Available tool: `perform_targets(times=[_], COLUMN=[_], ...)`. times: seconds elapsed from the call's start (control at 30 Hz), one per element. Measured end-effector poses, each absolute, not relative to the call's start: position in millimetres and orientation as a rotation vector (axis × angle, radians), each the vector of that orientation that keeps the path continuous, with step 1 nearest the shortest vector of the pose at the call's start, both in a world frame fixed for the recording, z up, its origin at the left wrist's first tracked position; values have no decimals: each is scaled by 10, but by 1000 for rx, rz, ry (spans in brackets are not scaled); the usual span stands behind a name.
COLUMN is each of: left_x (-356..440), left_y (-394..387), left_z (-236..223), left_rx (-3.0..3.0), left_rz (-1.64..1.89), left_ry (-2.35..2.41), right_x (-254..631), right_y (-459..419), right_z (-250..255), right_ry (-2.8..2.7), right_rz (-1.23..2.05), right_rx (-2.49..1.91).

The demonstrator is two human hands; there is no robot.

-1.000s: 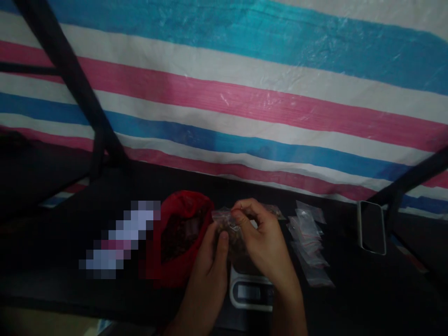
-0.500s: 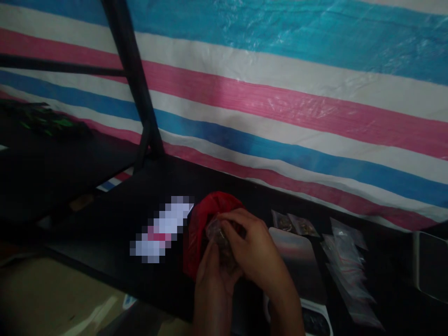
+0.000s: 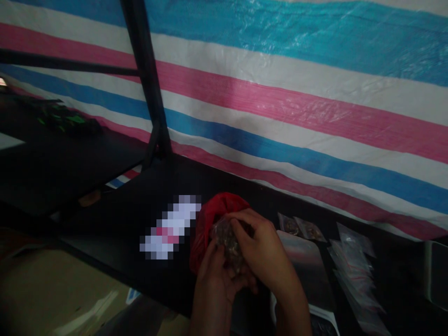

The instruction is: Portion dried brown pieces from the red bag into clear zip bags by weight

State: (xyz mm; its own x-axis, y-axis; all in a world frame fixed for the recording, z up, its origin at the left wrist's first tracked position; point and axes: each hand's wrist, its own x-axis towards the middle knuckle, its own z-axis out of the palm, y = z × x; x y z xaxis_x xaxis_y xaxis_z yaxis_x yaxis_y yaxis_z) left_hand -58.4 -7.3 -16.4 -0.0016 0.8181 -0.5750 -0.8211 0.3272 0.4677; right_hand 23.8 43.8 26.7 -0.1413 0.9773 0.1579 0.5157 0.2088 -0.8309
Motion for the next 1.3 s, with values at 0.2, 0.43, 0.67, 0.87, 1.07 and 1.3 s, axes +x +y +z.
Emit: perform_targets(times=[0.2, 0.43, 0.67, 0.87, 1.07, 1.3], left_x=[-598, -641, -569, -464, -409, -330], left_y=[-116, -95, -89, -53, -75, -132], left_z=[-203, -169, -175, -214, -350, -359], left_rx=[183, 734, 1511, 1677, 1788, 1860], left_rz=[1222, 1340, 1340, 1371, 1553, 1768], left_ry=[1005, 1178, 1223, 1366, 1313, 1190], right_x=[323, 586, 1173, 1760, 2000, 2097], right_y=[403, 326, 82, -5, 17, 1], right_z=[321, 378, 463, 160, 60, 81], right_ry=[-1765, -1515, -1461, -1404, -1297, -1219], right_rz=[832, 839, 783, 687, 376, 308], right_rx=[-1400, -1300, -1416, -1704, -1819, -1873])
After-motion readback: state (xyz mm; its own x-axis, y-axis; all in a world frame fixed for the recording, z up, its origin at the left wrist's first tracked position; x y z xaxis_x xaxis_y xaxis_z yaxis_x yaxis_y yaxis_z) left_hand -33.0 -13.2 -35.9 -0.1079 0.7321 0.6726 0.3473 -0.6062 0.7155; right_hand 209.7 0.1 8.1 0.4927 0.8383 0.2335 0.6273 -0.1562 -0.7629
